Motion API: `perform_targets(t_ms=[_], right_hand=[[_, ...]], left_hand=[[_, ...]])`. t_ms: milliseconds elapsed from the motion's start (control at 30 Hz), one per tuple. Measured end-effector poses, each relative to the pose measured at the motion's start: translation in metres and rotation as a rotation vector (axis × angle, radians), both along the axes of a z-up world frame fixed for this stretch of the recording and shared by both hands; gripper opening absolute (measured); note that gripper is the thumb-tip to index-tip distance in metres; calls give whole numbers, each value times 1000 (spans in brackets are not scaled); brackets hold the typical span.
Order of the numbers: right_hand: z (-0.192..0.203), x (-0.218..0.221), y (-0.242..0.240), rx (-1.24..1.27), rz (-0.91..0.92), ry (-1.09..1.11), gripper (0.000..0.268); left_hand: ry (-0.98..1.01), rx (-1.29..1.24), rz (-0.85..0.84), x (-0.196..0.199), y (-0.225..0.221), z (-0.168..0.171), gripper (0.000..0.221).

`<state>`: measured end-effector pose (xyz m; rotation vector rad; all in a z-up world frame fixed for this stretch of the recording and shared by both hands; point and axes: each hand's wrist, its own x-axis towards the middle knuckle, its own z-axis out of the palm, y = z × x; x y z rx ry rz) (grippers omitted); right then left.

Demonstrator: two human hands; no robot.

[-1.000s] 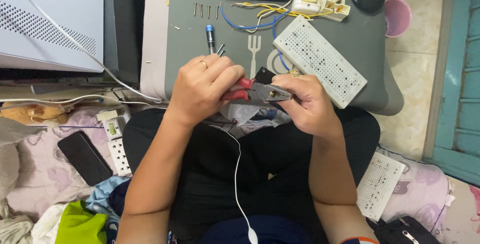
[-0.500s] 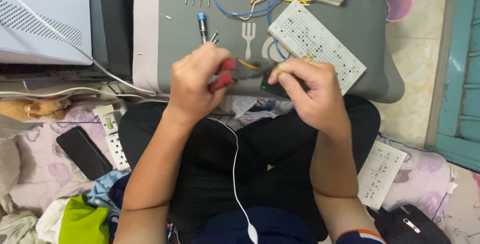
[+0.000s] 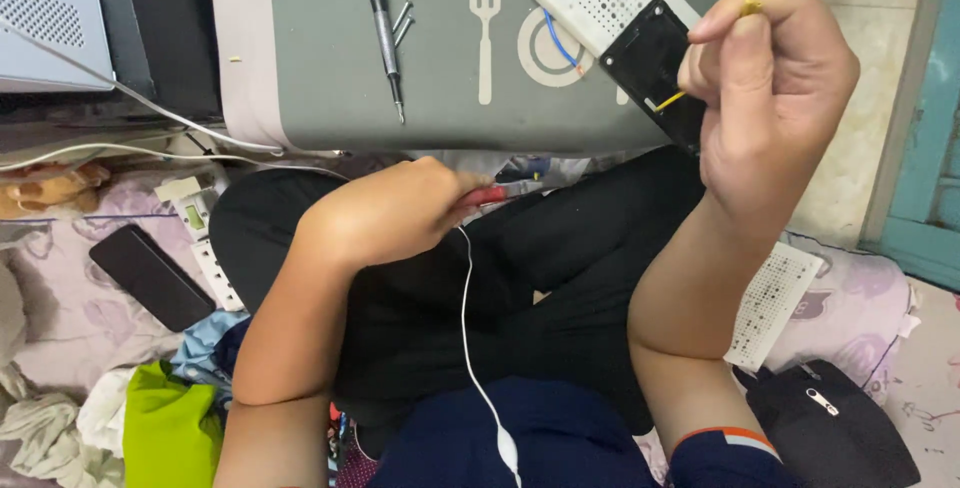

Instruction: Repair an electronic device by unscrewing a component and cutting wires with pliers

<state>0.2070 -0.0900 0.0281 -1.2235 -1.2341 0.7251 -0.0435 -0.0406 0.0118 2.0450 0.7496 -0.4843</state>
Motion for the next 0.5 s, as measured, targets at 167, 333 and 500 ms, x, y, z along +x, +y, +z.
perform_targets(t_ms=[167,333,500], right_hand=[[-4,1,0,8,-10,27,33],[0,-1,-2,13,11,9,32],[-6,-4,0,2,33,120,35]], left_hand=[[38,-110,-64,-1,11,-12,26],[-37,-188,-58,-12,22,-3,18],[-664,-238,-53,-29,36,-7,28]])
